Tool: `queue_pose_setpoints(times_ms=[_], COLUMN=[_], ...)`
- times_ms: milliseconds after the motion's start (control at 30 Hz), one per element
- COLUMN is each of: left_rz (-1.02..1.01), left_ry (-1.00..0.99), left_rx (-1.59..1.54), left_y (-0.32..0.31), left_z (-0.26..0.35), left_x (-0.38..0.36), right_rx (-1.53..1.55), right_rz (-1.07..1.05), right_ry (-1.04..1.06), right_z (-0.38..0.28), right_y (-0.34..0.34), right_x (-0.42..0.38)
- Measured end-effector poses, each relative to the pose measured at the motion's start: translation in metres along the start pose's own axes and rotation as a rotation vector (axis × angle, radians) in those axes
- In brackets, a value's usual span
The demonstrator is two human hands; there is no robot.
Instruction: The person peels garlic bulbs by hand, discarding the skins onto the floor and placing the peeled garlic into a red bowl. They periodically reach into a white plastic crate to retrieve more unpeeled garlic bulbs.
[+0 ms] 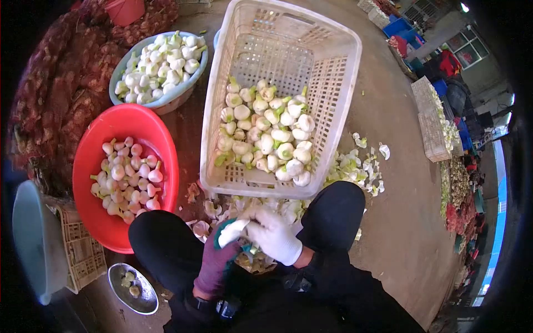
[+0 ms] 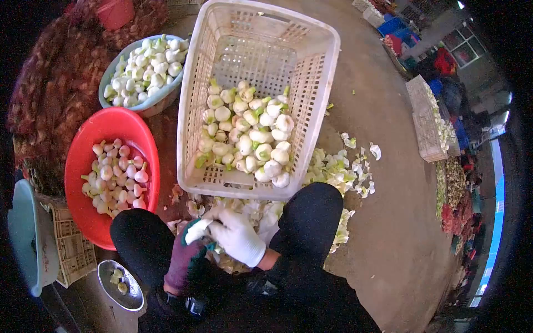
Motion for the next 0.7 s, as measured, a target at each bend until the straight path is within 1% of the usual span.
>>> queue_pose_setpoints(times_ms=[33, 67, 100, 133, 167, 200, 233, 267, 333, 367, 433, 500, 567, 600, 633, 667, 700], left_rz=[0.011, -0.014, -0.039, -0.086, -0.149, -0.163, -0.177, -0.168, -0.257, -0.25, -0.222, -0.18, -0.204, -0.18, -0.185, -0.315, -0.444], left_ry=[0.005, -0.032, -0.064, -0.015, 0.012, -0.024, -0.06, -0.04, 0.082, 0.094, 0.085, 0.08, 0.005, -0.012, -0.018, 0.021, 0.065], left_rx=[-0.007, 0.036, 0.079, 0.01, 0.008, 0.026, 0.042, 0.03, -0.124, -0.131, -0.309, -0.356, -0.444, -0.478, -0.482, -0.497, -0.512], left_y=[0.003, 0.003, 0.0, 0.002, 0.004, 0.006, 0.007, 0.012, 0.014, 0.019, 0.023, 0.026, 0.023, 0.022, 0.023, 0.016, 0.007], left_z=[0.001, 0.007, 0.015, 0.012, 0.012, 0.017, 0.019, 0.017, 0.007, 0.0, -0.002, -0.002, 0.009, 0.011, 0.013, 0.015, 0.018], left_x=[0.0, 0.003, 0.005, 0.007, 0.009, 0.011, 0.012, 0.013, 0.012, 0.01, 0.007, 0.007, 0.012, 0.011, 0.01, 0.008, 0.002], right_rx=[0.04, 0.359, 0.362, 0.324, 0.286, 0.305, 0.308, 0.346, 0.428, 0.247, -0.02, -0.053, 0.714, 0.708, 0.962, 1.215, 1.208], right_rz=[0.026, -0.005, -0.013, -0.024, -0.032, -0.072, -0.078, -0.077, -0.035, -0.05, -0.13, -0.124, 0.098, 0.096, 0.094, 0.089, 0.089], right_ry=[-0.068, -0.349, -0.364, -0.289, -0.213, -0.359, -0.38, -0.425, -0.501, -0.305, -0.071, -0.051, -0.608, -0.605, -0.612, -0.614, -0.617], right_z=[0.005, 0.02, 0.022, 0.019, 0.015, 0.011, 0.013, 0.016, 0.029, 0.043, 0.012, 0.016, 0.048, 0.047, 0.042, 0.036, 0.038], right_y=[0.002, -0.005, -0.005, -0.005, -0.004, -0.003, -0.003, -0.006, -0.01, -0.007, 0.001, 0.001, -0.007, -0.004, -0.003, -0.002, 0.003], right_x=[0.003, -0.001, 0.001, 0.003, 0.006, 0.007, 0.009, 0.008, 0.002, 0.0, 0.021, 0.022, 0.004, 0.008, 0.013, 0.018, 0.018])
Point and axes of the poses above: each hand's wrist, its own x-axis towards the middle knuckle, its own y-axis out of the back of the hand, z = x × y, the point moved 7 cm from there along x, towards the middle knuckle, and after that the axes turned 6 degrees about y, right-handed, at the moved point
